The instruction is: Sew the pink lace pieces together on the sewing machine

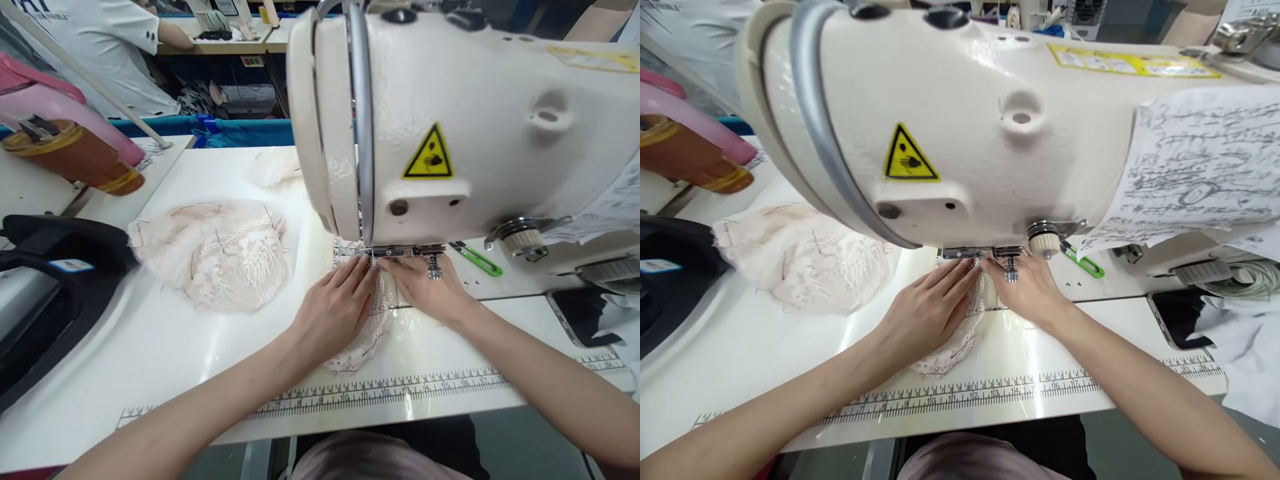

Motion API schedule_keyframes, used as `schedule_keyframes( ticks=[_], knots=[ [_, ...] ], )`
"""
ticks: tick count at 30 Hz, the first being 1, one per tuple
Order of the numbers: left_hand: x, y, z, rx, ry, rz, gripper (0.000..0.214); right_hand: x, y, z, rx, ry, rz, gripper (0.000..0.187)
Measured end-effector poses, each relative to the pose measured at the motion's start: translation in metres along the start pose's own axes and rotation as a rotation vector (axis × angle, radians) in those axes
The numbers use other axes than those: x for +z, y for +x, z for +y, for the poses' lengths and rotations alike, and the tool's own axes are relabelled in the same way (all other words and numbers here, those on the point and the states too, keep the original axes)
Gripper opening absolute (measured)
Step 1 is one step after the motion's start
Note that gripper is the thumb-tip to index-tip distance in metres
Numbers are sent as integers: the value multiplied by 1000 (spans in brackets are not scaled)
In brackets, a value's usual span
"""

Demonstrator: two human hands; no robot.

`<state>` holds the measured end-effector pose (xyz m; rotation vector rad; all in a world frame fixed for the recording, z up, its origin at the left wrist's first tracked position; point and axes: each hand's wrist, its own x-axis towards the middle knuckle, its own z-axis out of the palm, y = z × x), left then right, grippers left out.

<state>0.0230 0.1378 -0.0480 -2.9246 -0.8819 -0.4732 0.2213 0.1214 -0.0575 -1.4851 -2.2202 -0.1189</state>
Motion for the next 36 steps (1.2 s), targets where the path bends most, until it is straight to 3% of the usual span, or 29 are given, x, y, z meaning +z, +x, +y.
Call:
schedule_keyframes(
  ticks=[24, 31, 36],
  knots=[
    [4, 0, -1, -11, 54, 72, 39, 0, -1, 0, -71, -42, 11, 34],
    [4, 0, -2, -11, 63, 76, 39, -1, -1, 3, -42, -32, 38, 22],
    [-1, 2, -2, 21, 58, 94, 35, -7, -2, 0, -209, -100, 129, 31]
  ],
)
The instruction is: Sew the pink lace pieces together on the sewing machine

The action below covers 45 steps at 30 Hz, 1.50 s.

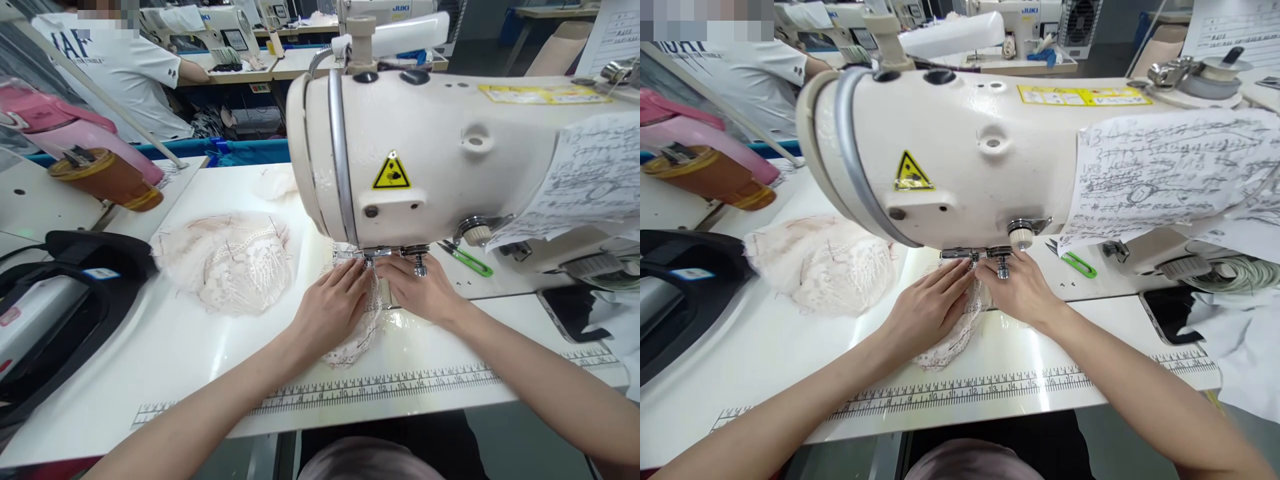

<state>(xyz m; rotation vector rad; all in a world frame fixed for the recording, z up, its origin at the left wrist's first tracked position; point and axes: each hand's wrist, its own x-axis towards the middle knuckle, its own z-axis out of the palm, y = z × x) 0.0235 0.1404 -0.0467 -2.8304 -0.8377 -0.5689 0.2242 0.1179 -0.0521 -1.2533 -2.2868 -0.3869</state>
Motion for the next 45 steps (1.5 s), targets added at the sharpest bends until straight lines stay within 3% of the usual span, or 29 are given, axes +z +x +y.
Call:
schedule_keyframes(
  ticks=[3, 5, 8, 10, 12, 16, 20, 22, 24, 26, 28, 30, 33, 36, 45],
  knots=[
    [-18, 2, 2, 96, -32, 29, 24, -2, 0, -1, -112, 44, 7, 31],
    [-34, -2, 3, 247, -68, 67, 19, -1, 0, -1, -171, 128, -7, 28],
    [-49, -19, 2, 522, -26, 129, 30, 4, -2, 1, -208, 249, -12, 26],
    [-52, -35, 1, 591, 71, 96, 23, 7, -2, 3, -207, 287, -4, 28],
    [-50, -51, 1, 563, 144, 45, 11, 7, -3, 4, -213, 310, 1, 30],
    [-47, -66, 6, 384, 94, 35, 17, 2, -3, 6, -207, 374, -21, 26],
    [-62, -56, 10, -86, -191, -51, 14, -5, -2, 7, -219, 452, -107, 12],
    [-70, -43, 7, -248, -276, -103, 14, -5, -2, 8, -225, 447, -135, 17],
    [-73, -29, 2, -204, -306, -162, 20, -4, -2, 9, -249, 418, -143, 14],
    [-68, -16, -3, -62, -307, -246, 28, -2, -2, 10, -296, 395, -122, 12],
    [-56, -6, -6, 78, -251, -267, 22, -2, -1, 11, -347, 383, -80, 14],
    [-41, -2, -6, 195, -135, -171, 9, -3, 0, 10, -379, 372, -37, 15],
    [-24, -4, -4, 298, 9, 56, 19, -5, 2, 10, -372, 356, -27, 12],
    [-18, -9, -3, 295, 6, 163, 17, -5, 2, 8, -322, 346, -60, 11],
    [-16, -13, -6, 272, 43, 209, 10, -5, 2, 6, -346, 440, 13, 7]
  ],
)
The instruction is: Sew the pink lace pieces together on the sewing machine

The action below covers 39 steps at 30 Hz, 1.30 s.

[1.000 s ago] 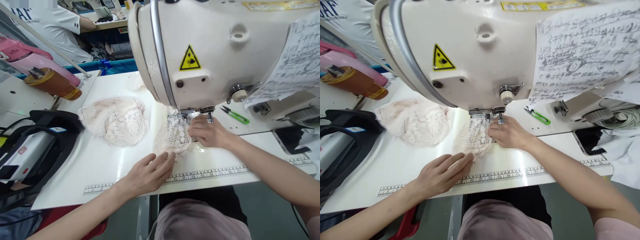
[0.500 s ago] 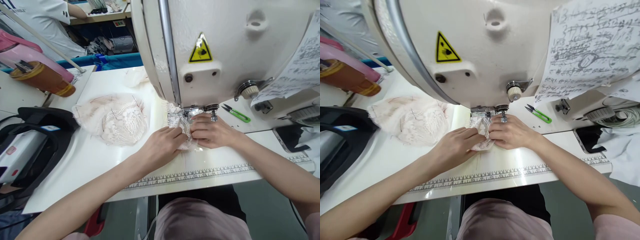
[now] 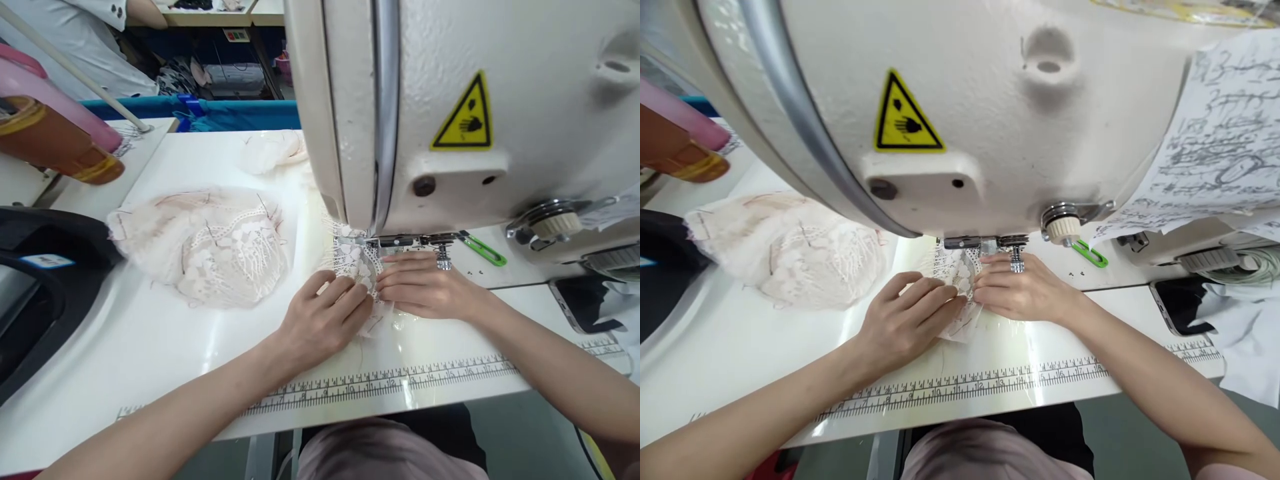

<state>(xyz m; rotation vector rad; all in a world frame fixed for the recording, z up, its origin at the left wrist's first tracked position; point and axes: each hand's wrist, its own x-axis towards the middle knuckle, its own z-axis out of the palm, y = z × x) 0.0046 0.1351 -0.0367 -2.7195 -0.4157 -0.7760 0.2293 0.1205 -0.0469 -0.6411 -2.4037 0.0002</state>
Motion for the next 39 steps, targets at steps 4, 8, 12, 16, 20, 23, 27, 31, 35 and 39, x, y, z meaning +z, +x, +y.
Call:
schedule_keyframes(
  ticks=[4, 8, 12, 16, 20, 23, 27, 31, 35, 39],
  knots=[
    [3, -3, 0, -9, -136, -62, 13, -1, 1, -2, 30, -28, 11, 10],
    [4, -5, 1, -69, -203, -109, 15, -1, 3, -7, 52, -73, 10, 17],
    [3, -5, 3, -101, -208, -116, 16, 2, 2, -9, 57, -124, -12, 19],
    [5, -4, 4, -112, -181, -105, 12, 4, -4, -7, 81, -133, -76, 19],
    [6, -3, 5, -124, -186, -106, 17, 6, -9, -4, 88, -142, -75, 18],
    [6, -2, 5, -136, -205, -104, 20, 7, -10, -1, 83, -155, -57, 19],
    [8, -1, 6, -140, -217, -110, 20, 5, -7, 0, 78, -181, 27, 16],
    [11, 0, 7, -156, -238, -112, 17, -1, -2, 0, 80, -234, 70, 13],
    [14, 0, 5, -158, -261, -122, 21, -4, 1, -1, 93, -277, 67, 13],
    [14, 0, 3, -139, -244, -117, 22, -5, 0, -4, 108, -325, 50, 16]
  ],
)
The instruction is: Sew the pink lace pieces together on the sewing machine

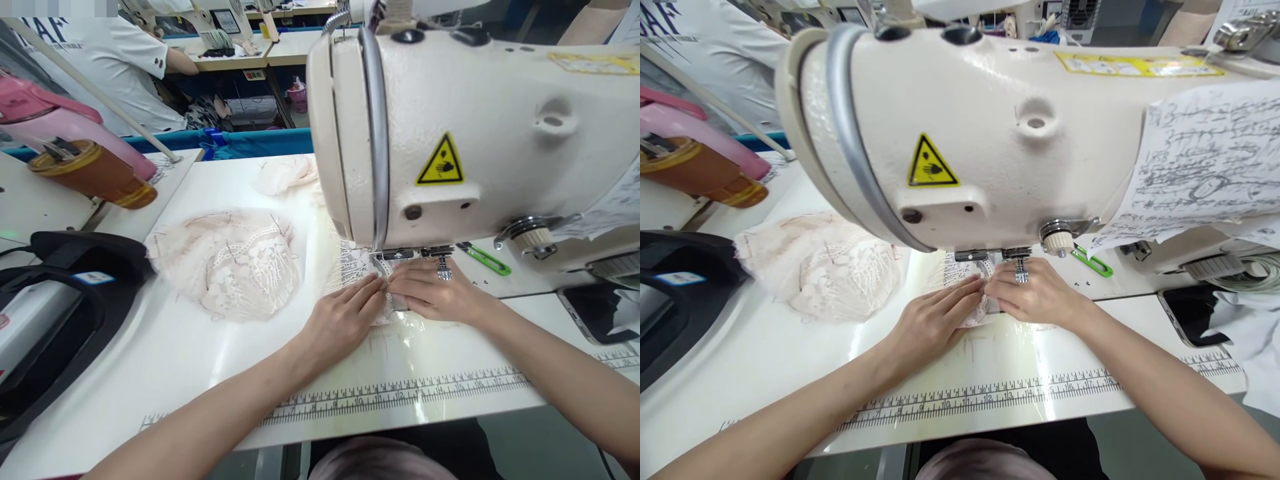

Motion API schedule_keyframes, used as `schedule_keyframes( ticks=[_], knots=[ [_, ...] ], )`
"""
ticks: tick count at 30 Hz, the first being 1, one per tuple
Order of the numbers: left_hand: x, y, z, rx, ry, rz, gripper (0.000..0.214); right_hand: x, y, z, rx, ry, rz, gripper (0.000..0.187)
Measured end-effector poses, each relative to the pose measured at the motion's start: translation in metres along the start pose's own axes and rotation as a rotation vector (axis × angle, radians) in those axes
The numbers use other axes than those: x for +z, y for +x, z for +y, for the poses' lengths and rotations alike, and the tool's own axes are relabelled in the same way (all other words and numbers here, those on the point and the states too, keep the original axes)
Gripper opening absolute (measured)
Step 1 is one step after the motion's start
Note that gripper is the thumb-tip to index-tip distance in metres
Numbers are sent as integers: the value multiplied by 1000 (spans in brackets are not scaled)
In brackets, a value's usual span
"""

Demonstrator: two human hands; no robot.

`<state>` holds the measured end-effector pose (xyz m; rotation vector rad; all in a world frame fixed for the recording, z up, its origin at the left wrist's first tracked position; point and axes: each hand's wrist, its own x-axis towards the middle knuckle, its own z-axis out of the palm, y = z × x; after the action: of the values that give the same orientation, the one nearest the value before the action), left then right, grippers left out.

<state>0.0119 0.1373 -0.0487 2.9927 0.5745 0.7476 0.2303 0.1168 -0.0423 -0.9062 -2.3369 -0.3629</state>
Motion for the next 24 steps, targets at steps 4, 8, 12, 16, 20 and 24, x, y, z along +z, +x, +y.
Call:
schedule_keyframes(
  ticks=[4, 8, 12, 16, 20, 24],
  knots=[
    [-3, 0, -2, 4, 12, -4, 15, 4, -3, -5, -6, 60, -86, 17],
    [-5, -2, -3, -32, 19, -17, 10, 11, -5, -13, 21, 100, -149, 22],
    [-7, -3, -5, -79, 33, -20, 6, 15, -2, -18, 45, 108, -127, 24],
    [-6, -3, -7, -109, 45, -22, 10, 18, 2, -20, 40, 82, -140, 24],
    [-5, -3, -9, -131, 57, -24, 15, 21, 2, -22, 79, 91, -141, 22],
    [-3, -3, -10, -143, 68, -29, 19, 21, 0, -22, 74, 26, -139, 24]
  ],
)
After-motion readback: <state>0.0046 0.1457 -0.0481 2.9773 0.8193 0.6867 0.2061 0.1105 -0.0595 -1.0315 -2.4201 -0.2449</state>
